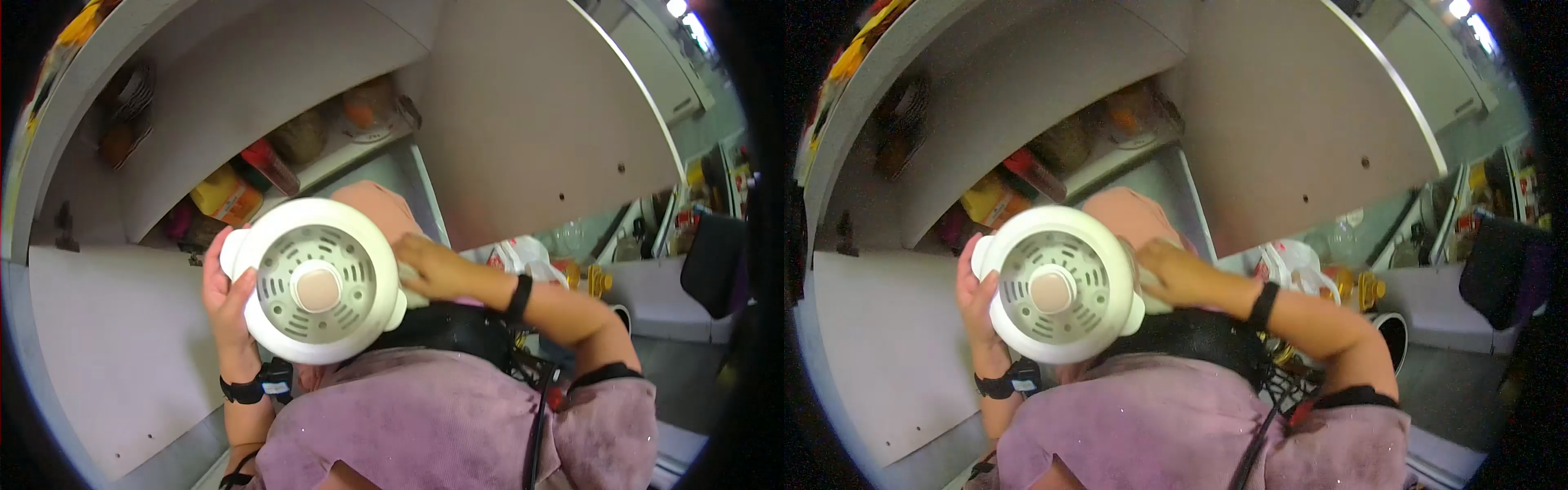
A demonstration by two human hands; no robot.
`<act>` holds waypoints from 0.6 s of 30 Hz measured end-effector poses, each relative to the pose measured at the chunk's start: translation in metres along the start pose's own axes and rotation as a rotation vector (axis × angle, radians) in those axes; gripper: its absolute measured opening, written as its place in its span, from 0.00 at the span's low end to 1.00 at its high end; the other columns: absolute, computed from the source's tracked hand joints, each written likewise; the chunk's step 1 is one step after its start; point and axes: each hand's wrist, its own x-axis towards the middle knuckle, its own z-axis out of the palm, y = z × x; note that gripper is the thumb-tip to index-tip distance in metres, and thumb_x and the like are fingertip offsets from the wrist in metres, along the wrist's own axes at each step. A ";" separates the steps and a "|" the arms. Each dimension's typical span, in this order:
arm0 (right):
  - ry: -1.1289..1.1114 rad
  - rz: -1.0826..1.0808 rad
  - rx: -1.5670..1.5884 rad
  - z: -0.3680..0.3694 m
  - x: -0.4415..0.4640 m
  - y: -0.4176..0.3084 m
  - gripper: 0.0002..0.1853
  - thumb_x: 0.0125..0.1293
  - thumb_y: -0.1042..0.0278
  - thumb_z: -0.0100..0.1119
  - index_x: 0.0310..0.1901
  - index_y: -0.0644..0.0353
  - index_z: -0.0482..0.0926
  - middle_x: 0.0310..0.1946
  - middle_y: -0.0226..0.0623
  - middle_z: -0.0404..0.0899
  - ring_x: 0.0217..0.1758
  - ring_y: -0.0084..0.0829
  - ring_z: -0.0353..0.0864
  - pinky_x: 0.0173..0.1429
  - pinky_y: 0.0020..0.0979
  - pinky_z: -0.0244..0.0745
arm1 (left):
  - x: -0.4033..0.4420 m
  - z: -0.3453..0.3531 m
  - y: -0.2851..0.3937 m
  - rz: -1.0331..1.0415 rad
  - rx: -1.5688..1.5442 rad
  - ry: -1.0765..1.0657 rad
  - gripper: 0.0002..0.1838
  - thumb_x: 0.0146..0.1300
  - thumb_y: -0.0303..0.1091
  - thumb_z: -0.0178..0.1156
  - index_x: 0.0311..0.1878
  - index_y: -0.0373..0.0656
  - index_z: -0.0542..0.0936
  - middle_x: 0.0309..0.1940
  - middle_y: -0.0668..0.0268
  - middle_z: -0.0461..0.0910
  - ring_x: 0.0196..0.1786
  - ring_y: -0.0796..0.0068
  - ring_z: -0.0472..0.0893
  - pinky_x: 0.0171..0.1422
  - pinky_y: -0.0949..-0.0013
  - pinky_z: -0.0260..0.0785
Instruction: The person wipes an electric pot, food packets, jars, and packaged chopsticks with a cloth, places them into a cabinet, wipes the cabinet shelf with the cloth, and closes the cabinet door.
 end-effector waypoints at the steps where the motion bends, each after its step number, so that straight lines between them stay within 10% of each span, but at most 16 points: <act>1: 0.039 0.037 -0.090 0.001 -0.001 -0.013 0.24 0.54 0.61 0.55 0.51 0.68 0.71 0.41 0.50 0.72 0.45 0.49 0.72 0.52 0.44 0.67 | -0.001 0.002 0.005 -0.025 -0.051 -0.023 0.33 0.55 0.24 0.59 0.65 0.35 0.60 0.60 0.53 0.69 0.61 0.65 0.70 0.67 0.65 0.60; 9: -0.031 -0.167 -0.353 -0.023 -0.007 -0.013 0.33 0.48 0.70 0.61 0.58 0.70 0.64 0.47 0.55 0.68 0.45 0.51 0.70 0.52 0.43 0.67 | -0.004 0.005 0.008 -0.023 -0.017 0.067 0.36 0.52 0.28 0.66 0.63 0.36 0.62 0.55 0.60 0.71 0.58 0.69 0.71 0.65 0.66 0.60; 12: -0.269 0.239 -0.415 -0.036 -0.060 0.021 0.44 0.51 0.70 0.62 0.70 0.56 0.52 0.43 0.51 0.70 0.42 0.52 0.71 0.48 0.43 0.69 | -0.005 0.009 0.012 -0.047 -0.124 0.068 0.34 0.52 0.24 0.64 0.63 0.35 0.62 0.54 0.59 0.71 0.57 0.69 0.72 0.63 0.67 0.63; 18: -0.089 0.873 0.476 -0.037 -0.109 0.040 0.28 0.58 0.63 0.62 0.59 0.60 0.65 0.52 0.44 0.73 0.56 0.37 0.74 0.56 0.37 0.70 | -0.001 0.003 0.016 0.013 -0.227 -0.004 0.30 0.53 0.23 0.63 0.60 0.36 0.64 0.56 0.57 0.71 0.58 0.67 0.72 0.64 0.65 0.63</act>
